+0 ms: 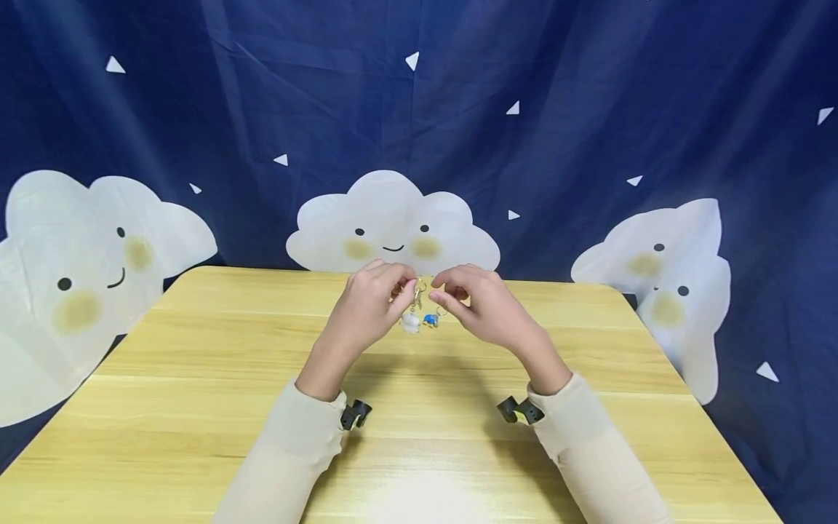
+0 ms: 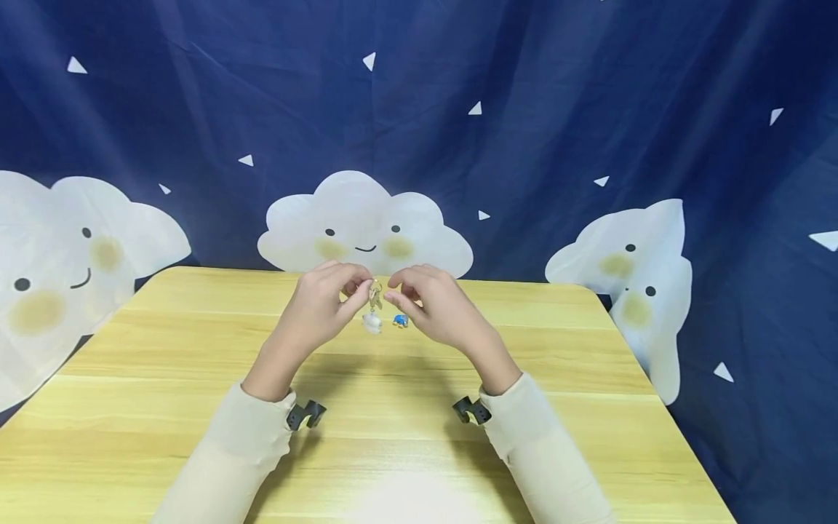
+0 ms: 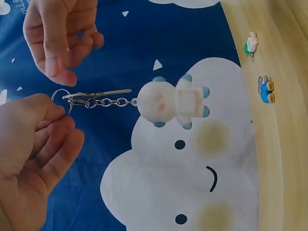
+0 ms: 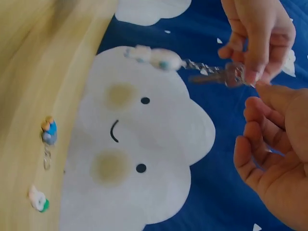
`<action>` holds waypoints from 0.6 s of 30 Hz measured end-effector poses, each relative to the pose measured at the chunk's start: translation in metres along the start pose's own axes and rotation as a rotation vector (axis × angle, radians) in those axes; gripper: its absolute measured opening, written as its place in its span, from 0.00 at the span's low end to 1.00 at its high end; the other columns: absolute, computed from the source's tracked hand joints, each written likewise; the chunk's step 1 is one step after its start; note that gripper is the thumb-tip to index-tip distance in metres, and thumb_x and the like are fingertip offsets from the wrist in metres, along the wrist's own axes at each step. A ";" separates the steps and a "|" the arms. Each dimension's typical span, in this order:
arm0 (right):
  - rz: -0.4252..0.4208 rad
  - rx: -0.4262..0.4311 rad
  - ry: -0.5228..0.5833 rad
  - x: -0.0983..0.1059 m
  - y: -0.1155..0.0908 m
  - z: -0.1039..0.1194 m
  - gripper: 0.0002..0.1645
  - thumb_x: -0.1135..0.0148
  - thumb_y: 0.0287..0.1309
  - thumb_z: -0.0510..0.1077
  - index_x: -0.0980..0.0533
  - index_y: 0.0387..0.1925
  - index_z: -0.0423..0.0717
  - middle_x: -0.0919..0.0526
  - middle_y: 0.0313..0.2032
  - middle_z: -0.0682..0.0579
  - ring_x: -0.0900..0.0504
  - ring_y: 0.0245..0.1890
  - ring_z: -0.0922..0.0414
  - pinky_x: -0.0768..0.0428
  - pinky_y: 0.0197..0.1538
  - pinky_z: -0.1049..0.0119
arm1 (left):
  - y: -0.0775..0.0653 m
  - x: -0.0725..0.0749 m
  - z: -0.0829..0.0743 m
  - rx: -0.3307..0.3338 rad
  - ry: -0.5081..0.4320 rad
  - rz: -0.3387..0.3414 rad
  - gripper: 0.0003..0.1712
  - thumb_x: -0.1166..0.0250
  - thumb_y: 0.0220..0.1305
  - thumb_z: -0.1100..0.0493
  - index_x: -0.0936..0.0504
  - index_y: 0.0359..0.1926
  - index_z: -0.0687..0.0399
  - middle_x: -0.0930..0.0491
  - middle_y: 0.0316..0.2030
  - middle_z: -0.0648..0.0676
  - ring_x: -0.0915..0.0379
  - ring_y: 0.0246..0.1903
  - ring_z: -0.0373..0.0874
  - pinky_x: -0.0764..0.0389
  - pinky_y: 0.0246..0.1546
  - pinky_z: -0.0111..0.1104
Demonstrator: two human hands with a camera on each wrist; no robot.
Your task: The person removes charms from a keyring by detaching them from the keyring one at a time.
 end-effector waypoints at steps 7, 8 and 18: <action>-0.085 -0.003 0.035 -0.009 -0.005 -0.003 0.04 0.35 0.69 0.38 0.16 0.38 0.41 0.18 0.30 0.54 0.25 0.31 0.60 0.23 0.34 0.65 | 0.001 0.000 -0.003 0.013 -0.061 0.011 0.04 0.35 0.66 0.67 0.14 0.36 0.61 0.15 0.30 0.53 0.21 0.29 0.43 0.19 0.31 0.30; -0.094 -0.005 0.040 -0.009 -0.006 -0.004 0.05 0.36 0.69 0.38 0.16 0.38 0.41 0.18 0.30 0.54 0.24 0.31 0.60 0.23 0.34 0.65 | 0.002 -0.001 -0.003 0.021 -0.073 0.014 0.04 0.35 0.66 0.67 0.14 0.36 0.61 0.15 0.29 0.53 0.21 0.29 0.43 0.18 0.31 0.30; -0.154 -0.020 0.090 -0.010 -0.008 -0.008 0.04 0.38 0.70 0.36 0.18 0.41 0.40 0.19 0.29 0.54 0.23 0.29 0.60 0.23 0.33 0.66 | 0.003 -0.002 -0.005 0.101 -0.271 0.027 0.03 0.32 0.66 0.67 0.13 0.38 0.62 0.14 0.28 0.51 0.23 0.26 0.38 0.17 0.31 0.29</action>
Point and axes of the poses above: each hand's wrist, its own y-axis towards the middle knuckle, its own x-axis out of the back of the hand, z = x × y, the point moved 2 cm from there along y, towards the middle knuckle
